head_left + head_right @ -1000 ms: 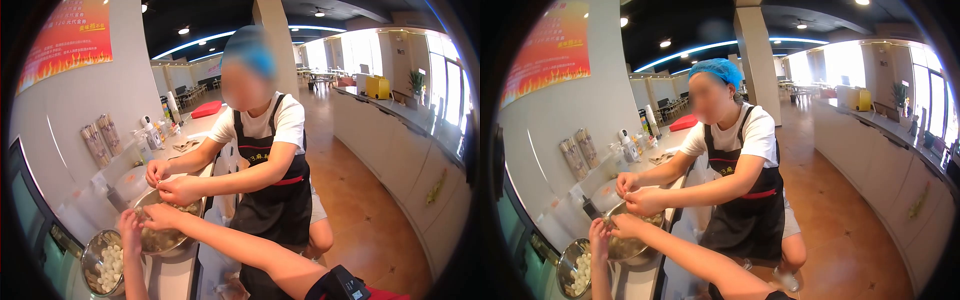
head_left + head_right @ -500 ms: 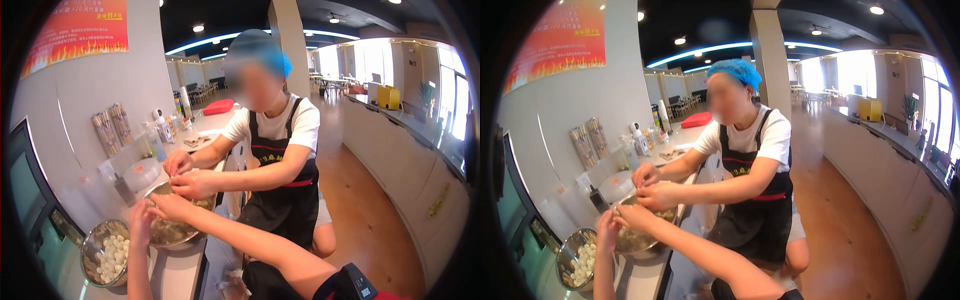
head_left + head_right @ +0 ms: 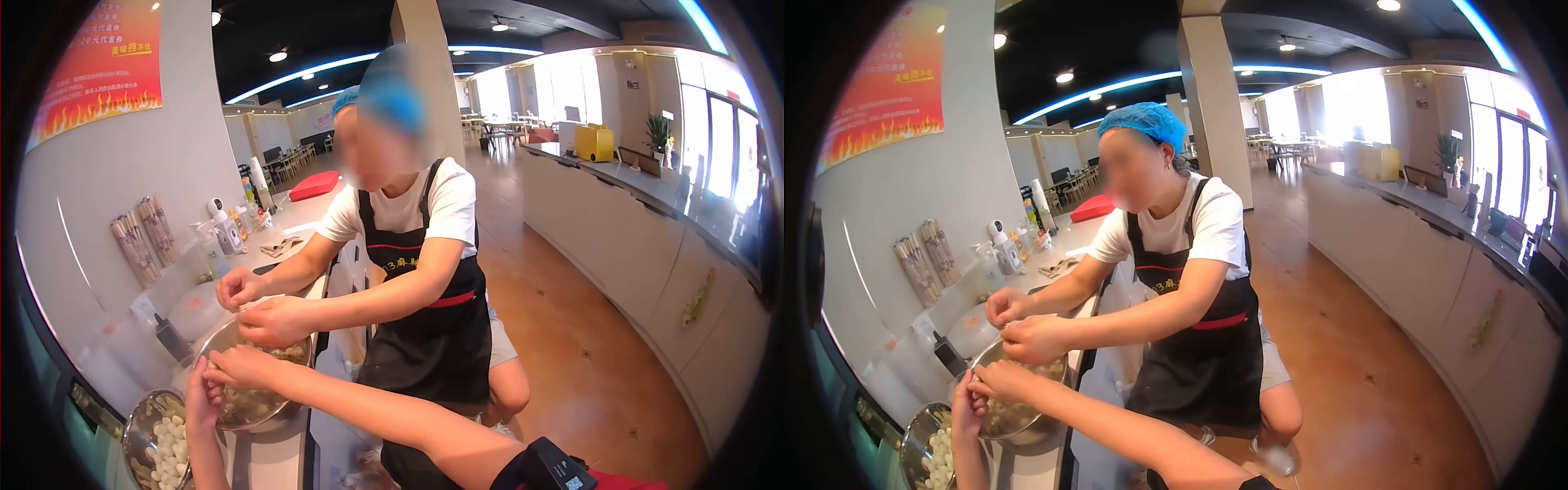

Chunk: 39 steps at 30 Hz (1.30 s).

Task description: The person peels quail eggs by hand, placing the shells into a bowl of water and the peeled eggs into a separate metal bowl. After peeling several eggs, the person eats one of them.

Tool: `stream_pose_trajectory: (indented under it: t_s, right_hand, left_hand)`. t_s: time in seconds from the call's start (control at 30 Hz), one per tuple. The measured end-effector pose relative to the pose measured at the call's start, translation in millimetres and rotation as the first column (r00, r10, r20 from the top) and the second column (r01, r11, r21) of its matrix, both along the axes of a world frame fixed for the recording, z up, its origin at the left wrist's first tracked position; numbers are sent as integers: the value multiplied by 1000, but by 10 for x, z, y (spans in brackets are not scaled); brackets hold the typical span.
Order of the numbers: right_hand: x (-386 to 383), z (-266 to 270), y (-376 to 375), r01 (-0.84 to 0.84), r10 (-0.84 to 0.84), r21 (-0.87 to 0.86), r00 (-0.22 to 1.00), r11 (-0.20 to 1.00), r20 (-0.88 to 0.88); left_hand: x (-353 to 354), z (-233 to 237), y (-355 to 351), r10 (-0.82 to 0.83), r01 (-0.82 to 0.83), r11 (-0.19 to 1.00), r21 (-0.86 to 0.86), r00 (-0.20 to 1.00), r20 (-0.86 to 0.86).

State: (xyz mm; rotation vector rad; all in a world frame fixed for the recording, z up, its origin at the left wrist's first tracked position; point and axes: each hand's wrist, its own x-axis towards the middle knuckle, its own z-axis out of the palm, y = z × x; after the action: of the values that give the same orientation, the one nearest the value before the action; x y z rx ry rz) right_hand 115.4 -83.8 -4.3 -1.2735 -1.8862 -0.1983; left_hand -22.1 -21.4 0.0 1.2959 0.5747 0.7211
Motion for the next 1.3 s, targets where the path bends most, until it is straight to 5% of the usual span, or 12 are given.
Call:
stream_pose_trajectory:
  t_s: [0.23,0.43,0.73,0.97,1.07,1.17,1.3]
  right_hand:
    - [17,19,-31,-89,89,13,989,996,-121]
    - [41,27,16,-44,44,3,999,999,-4]
    - [10,-1,-8,-172,136,-108,950,979,-281]
    - [57,33,28,-103,96,-30,979,994,-179]
    - [50,-71,152,-100,114,130,987,986,-109]
    - [70,-1,13,-45,41,57,997,997,60]
    - [47,-41,76,-33,31,68,999,997,19]
  left_hand:
    - [30,4,-45,56,-59,995,82,998,33]
    - [28,16,-66,44,-45,999,21,996,78]
    - [35,-56,-63,-18,1,975,224,997,75]
    - [57,-44,-116,65,-90,975,204,990,125]
    - [40,-82,27,64,-104,972,210,980,187]
    - [18,-48,-9,81,-96,993,70,977,196]
    - [-23,-33,-48,39,-43,999,13,971,238]
